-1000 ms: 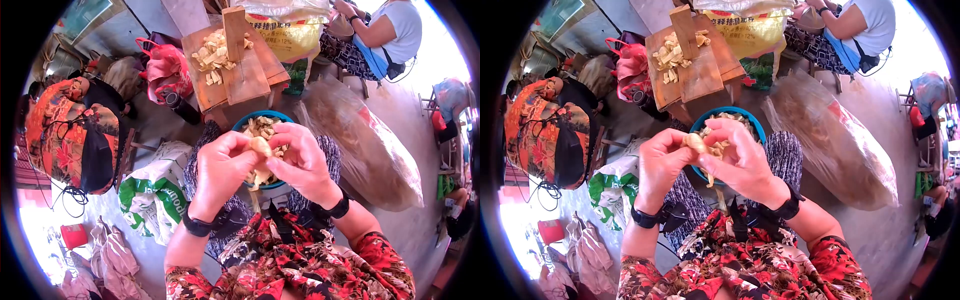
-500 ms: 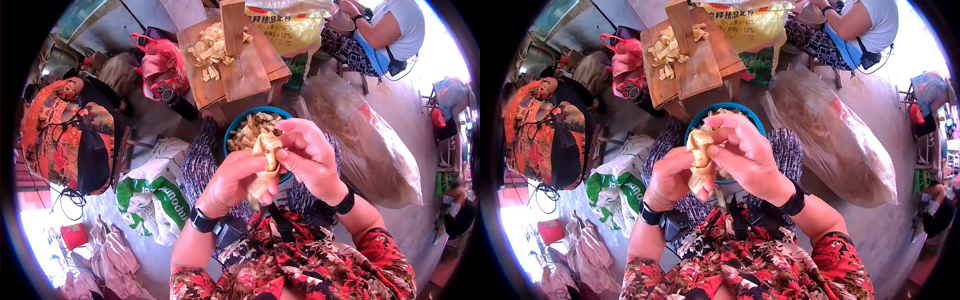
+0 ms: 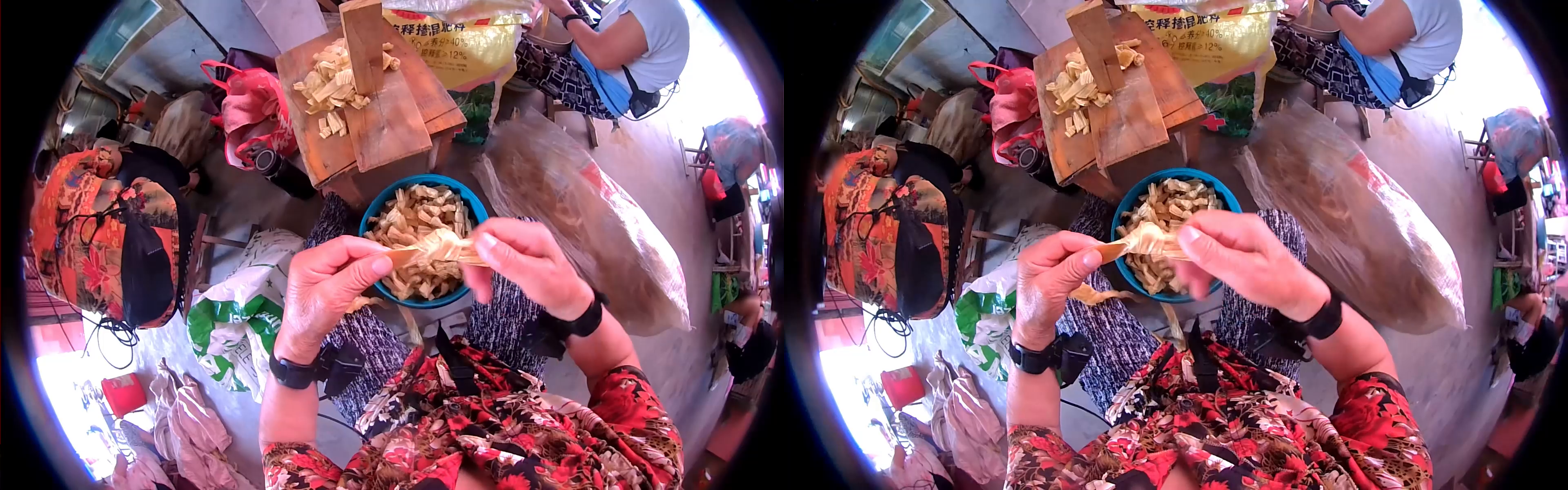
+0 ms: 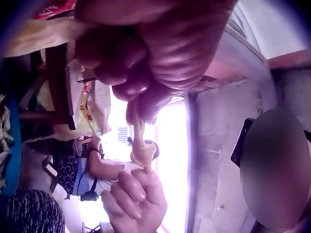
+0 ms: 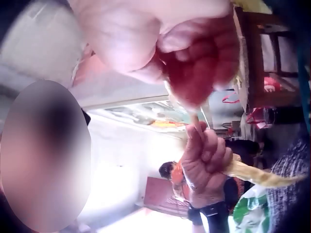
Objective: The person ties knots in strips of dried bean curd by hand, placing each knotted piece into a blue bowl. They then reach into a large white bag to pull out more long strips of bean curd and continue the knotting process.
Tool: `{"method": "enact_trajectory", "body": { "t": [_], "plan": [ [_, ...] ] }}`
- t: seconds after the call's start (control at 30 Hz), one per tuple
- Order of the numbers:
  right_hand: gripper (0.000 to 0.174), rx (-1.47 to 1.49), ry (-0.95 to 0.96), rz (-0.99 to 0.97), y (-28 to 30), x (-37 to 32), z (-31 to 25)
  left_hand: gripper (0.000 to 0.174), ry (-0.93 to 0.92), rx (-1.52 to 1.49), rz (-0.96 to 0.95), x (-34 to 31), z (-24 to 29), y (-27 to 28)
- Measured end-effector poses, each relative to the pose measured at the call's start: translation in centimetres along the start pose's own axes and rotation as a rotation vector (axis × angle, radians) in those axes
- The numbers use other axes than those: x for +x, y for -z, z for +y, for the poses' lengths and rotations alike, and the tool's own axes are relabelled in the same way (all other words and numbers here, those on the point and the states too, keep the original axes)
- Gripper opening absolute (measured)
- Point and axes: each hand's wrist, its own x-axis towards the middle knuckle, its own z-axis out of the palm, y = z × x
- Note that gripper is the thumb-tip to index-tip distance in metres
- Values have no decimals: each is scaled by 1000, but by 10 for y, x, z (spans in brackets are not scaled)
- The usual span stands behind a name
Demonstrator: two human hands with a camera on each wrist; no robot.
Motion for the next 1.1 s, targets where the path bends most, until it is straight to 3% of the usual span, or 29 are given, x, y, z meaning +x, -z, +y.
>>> {"method": "enact_trajectory", "body": {
  "t": [0.03,0.07,0.13,0.17,0.33,0.37,0.4,0.47,0.53,0.6,0.67,0.77,0.8,0.9,1.0,1.07,1.1],
  "plan": [
    [38,103,-77,102,-3,1,-4,13,-17,27,13,0,1,-1],
    [46,51,-3,26,6,9,-1,13,-55,83,19,1,2,-2],
    [44,107,-274,-11,10,20,-14,14,-135,190,31,6,4,-6],
    [41,134,-330,-103,10,26,-20,13,-292,320,21,10,3,-7],
    [27,167,-487,-423,7,48,-14,11,-512,692,25,18,14,-7],
    [24,111,-482,-484,14,48,-1,12,-520,685,26,19,10,0],
    [23,51,-519,-424,10,45,-10,13,-528,677,28,21,2,10],
    [27,112,-563,-368,16,49,7,14,-240,457,79,30,-5,25],
    [32,-3,-470,-310,17,67,-2,14,92,331,87,43,0,30],
    [29,-103,-299,-201,25,90,6,14,-9,292,147,67,-3,30],
    [24,-406,7,38,39,119,28,18,-31,367,225,94,-6,38],
    [21,-636,287,278,47,156,29,24,-62,448,315,129,-1,38],
    [19,-836,380,335,50,165,25,26,-80,504,344,139,0,37],
    [23,-1054,356,497,54,185,38,30,-227,723,411,168,-19,37],
    [28,-1195,293,555,58,180,36,30,-176,683,528,165,-21,43],
    [36,-1182,186,458,57,163,20,28,-122,540,412,152,-16,47],
    [39,-1125,244,426,50,152,15,27,-57,402,339,140,-10,40]
  ]
}}
